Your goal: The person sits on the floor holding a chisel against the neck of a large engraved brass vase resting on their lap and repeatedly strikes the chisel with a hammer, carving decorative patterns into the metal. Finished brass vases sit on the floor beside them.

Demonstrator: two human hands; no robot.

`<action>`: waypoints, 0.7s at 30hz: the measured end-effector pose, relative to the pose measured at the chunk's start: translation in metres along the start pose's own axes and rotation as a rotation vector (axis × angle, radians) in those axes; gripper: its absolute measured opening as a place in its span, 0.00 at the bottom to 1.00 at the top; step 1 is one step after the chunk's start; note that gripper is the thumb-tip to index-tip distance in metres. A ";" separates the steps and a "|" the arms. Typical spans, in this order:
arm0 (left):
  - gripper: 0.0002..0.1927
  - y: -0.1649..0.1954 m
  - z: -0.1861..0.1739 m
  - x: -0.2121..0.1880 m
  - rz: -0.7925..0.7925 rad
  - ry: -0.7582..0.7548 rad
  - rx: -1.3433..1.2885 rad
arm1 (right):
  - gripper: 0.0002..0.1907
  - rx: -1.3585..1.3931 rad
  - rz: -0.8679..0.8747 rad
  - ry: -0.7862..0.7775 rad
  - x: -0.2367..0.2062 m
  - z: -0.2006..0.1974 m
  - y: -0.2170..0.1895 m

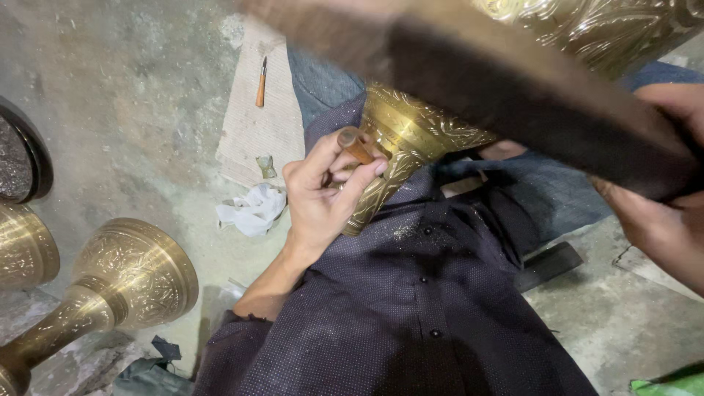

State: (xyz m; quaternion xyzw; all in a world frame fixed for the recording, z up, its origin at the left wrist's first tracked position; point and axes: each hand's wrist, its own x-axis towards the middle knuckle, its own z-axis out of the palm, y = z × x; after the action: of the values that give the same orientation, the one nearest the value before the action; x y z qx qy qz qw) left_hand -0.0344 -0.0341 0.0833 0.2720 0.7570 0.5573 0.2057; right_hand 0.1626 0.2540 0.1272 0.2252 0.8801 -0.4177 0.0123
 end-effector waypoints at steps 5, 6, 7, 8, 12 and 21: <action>0.15 -0.002 0.001 -0.005 0.112 0.002 0.003 | 0.21 -0.207 -0.017 -0.089 0.013 -0.010 -0.032; 0.13 -0.002 0.000 -0.006 0.124 -0.010 0.034 | 0.21 -0.302 -0.091 -0.079 0.018 -0.011 -0.037; 0.12 -0.003 -0.001 -0.006 0.138 -0.022 0.066 | 0.20 -0.446 -0.252 -0.053 0.022 -0.011 -0.043; 0.10 -0.004 -0.001 -0.006 0.130 -0.024 0.081 | 0.19 -0.508 -0.303 -0.058 0.027 -0.013 -0.047; 0.07 -0.007 -0.002 -0.009 0.130 -0.016 0.112 | 0.21 -0.450 -0.205 -0.105 0.032 -0.015 -0.056; 0.08 -0.016 -0.003 -0.012 0.109 0.098 0.217 | 0.25 -0.162 -0.142 -0.067 0.018 -0.013 -0.060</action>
State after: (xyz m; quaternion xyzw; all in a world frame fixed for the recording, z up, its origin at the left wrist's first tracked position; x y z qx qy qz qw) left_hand -0.0299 -0.0483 0.0687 0.3058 0.8062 0.4949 0.1074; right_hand 0.1246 0.2379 0.1759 0.1466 0.9239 -0.3521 0.0302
